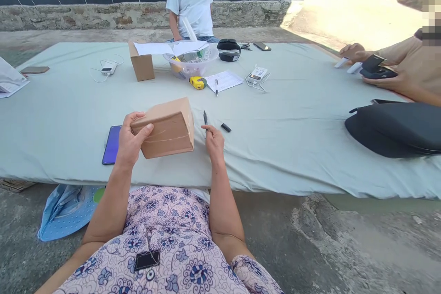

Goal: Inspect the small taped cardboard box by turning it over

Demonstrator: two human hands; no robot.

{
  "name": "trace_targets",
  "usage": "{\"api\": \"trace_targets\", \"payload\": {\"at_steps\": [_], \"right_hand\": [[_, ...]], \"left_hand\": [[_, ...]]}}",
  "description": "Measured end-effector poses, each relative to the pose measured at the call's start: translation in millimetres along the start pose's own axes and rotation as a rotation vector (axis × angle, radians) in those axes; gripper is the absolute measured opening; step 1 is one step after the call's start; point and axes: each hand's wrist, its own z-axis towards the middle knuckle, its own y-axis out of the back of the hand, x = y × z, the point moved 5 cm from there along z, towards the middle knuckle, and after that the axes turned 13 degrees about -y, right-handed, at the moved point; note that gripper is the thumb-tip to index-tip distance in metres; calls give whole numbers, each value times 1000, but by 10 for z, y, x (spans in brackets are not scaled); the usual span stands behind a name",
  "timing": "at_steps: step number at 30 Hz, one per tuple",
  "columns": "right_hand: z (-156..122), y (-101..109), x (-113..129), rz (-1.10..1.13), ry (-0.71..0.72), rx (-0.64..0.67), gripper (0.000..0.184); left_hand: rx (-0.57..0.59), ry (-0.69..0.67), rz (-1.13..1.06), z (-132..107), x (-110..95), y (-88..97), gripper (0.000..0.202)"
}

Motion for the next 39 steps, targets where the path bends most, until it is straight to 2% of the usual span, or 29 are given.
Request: {"api": "trace_targets", "payload": {"at_steps": [4, 6, 7, 8, 10, 12, 14, 18, 27, 32, 34, 37, 39], "right_hand": [[-122, 207, 337, 273, 32, 32, 49], [-267, 345, 589, 516, 120, 41, 54], [-359, 413, 720, 564, 184, 24, 56], [-460, 482, 840, 587, 248, -19, 54], [-660, 579, 1025, 577, 347, -119, 38], [-829, 634, 1127, 547, 414, -234, 38], [-945, 640, 1181, 510, 488, -290, 38], [-1015, 614, 1223, 469, 627, -273, 28], [-979, 756, 1196, 536, 764, -286, 16], [-979, 868, 1220, 598, 758, -458, 17], [-979, 814, 1245, 604, 755, -400, 16], [-967, 682, 1263, 636, 736, -214, 17], [-937, 663, 1231, 697, 702, -210, 16]], "left_hand": [[-7, 5, -38, 8, -15, -23, 37], [-6, -1, -47, 16, -13, -36, 36], [-3, -3, -49, 19, -11, -42, 36], [-1, -4, -52, 22, -8, -46, 36], [4, -3, -58, 26, -2, -51, 36], [5, -2, -57, 26, 1, -48, 35], [2, -6, -49, 25, -1, -43, 34], [-7, -9, -57, 21, -4, -44, 34], [-7, 43, -62, 24, -2, -21, 36], [-13, 39, -56, 14, -14, -28, 37], [-7, 27, -50, 11, -26, -37, 37], [-4, 12, -52, 14, -25, -30, 38], [-6, 9, -64, 20, -4, -10, 39]]}}
